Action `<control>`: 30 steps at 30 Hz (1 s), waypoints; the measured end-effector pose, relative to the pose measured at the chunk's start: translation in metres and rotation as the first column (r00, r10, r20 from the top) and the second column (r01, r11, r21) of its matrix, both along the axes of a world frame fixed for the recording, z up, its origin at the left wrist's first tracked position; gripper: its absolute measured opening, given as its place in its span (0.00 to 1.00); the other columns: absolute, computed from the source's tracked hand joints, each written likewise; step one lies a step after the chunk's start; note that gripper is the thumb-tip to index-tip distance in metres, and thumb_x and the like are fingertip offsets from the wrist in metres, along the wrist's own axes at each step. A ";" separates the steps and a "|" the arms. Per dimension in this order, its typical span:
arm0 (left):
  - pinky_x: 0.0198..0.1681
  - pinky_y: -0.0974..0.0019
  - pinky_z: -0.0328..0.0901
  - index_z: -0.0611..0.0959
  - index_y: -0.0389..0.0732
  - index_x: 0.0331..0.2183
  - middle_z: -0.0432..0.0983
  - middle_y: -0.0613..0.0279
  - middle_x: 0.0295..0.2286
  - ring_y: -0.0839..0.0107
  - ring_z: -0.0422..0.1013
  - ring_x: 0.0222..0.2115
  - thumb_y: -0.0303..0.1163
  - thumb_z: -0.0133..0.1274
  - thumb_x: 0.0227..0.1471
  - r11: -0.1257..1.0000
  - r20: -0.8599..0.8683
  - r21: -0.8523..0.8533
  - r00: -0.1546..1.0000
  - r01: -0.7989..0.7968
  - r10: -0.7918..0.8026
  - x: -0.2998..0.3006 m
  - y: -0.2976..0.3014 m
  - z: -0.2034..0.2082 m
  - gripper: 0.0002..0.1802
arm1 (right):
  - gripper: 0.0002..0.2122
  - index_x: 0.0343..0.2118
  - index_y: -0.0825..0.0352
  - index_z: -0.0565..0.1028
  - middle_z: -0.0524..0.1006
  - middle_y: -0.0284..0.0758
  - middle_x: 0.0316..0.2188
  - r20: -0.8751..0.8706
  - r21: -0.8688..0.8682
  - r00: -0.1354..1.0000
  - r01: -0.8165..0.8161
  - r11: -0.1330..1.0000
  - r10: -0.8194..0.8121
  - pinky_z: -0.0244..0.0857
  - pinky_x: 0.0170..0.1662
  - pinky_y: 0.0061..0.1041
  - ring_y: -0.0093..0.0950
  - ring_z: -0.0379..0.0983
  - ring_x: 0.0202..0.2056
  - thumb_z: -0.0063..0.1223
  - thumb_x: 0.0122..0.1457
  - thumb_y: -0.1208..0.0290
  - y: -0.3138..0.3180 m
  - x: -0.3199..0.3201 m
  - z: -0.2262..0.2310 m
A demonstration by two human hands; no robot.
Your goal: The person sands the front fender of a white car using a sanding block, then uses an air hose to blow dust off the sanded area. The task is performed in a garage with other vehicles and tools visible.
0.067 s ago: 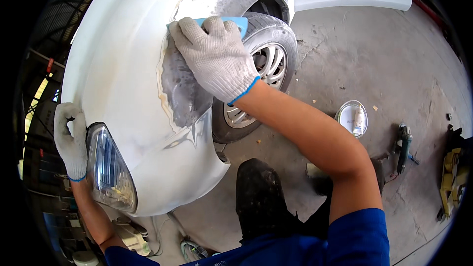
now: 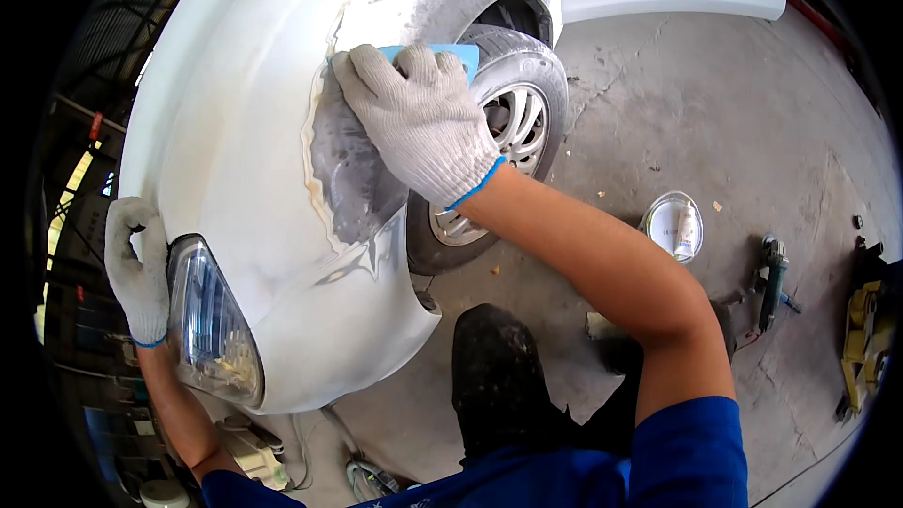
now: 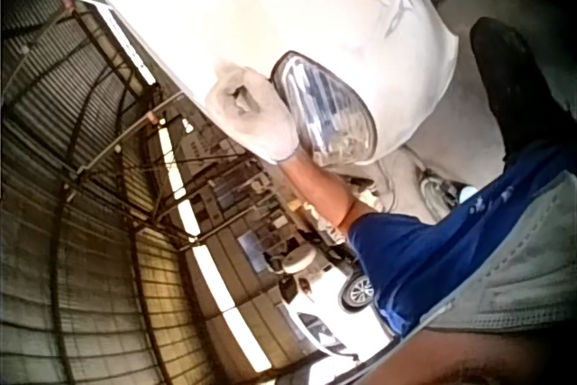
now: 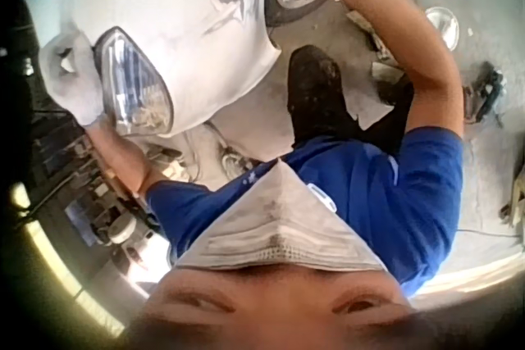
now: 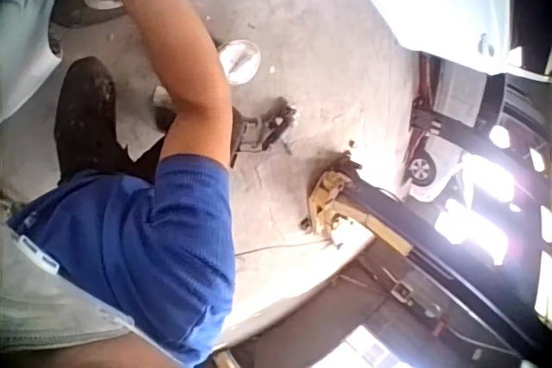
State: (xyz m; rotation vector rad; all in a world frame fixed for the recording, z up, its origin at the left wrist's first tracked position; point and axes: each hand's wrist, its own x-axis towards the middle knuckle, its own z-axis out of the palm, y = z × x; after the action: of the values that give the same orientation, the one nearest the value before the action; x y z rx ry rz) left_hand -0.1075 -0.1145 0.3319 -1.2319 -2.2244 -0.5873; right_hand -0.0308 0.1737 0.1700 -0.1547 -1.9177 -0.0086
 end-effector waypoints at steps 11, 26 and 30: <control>0.44 0.69 0.62 0.74 0.36 0.29 0.68 0.63 0.30 0.73 0.66 0.34 0.18 0.51 0.51 0.998 -0.024 -0.061 0.999 0.021 -0.022 0.001 -0.002 0.005 0.04 | 0.24 0.51 0.62 0.75 0.71 0.28 0.45 0.033 -0.045 0.999 0.005 0.999 -0.003 0.65 0.44 0.33 0.32 0.68 0.39 0.53 0.47 0.75 0.001 -0.001 0.014; 0.44 0.72 0.61 0.74 0.35 0.32 0.67 0.66 0.31 0.76 0.64 0.35 0.19 0.51 0.54 0.996 0.028 -0.076 0.999 0.045 -0.043 0.001 0.000 0.006 0.03 | 0.23 0.51 0.67 0.74 0.72 0.33 0.43 0.217 -0.074 0.974 -0.055 0.996 0.070 0.66 0.43 0.31 0.32 0.69 0.40 0.54 0.49 0.73 -0.044 0.027 0.014; 0.44 0.73 0.61 0.74 0.35 0.33 0.67 0.67 0.31 0.78 0.64 0.34 0.20 0.51 0.55 0.999 0.064 -0.039 0.998 -0.001 0.004 0.007 -0.009 0.005 0.03 | 0.15 0.47 0.64 0.75 0.74 0.40 0.46 0.142 -0.198 0.952 -0.242 0.950 0.272 0.68 0.47 0.39 0.40 0.72 0.48 0.49 0.55 0.76 -0.018 0.047 0.019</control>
State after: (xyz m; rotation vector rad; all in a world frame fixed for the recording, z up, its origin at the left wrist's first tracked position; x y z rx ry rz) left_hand -0.1006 -0.1239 0.3371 -1.2460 -2.3006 -0.5925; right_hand 0.0157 0.1559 0.1889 -0.0217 -2.0936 0.3374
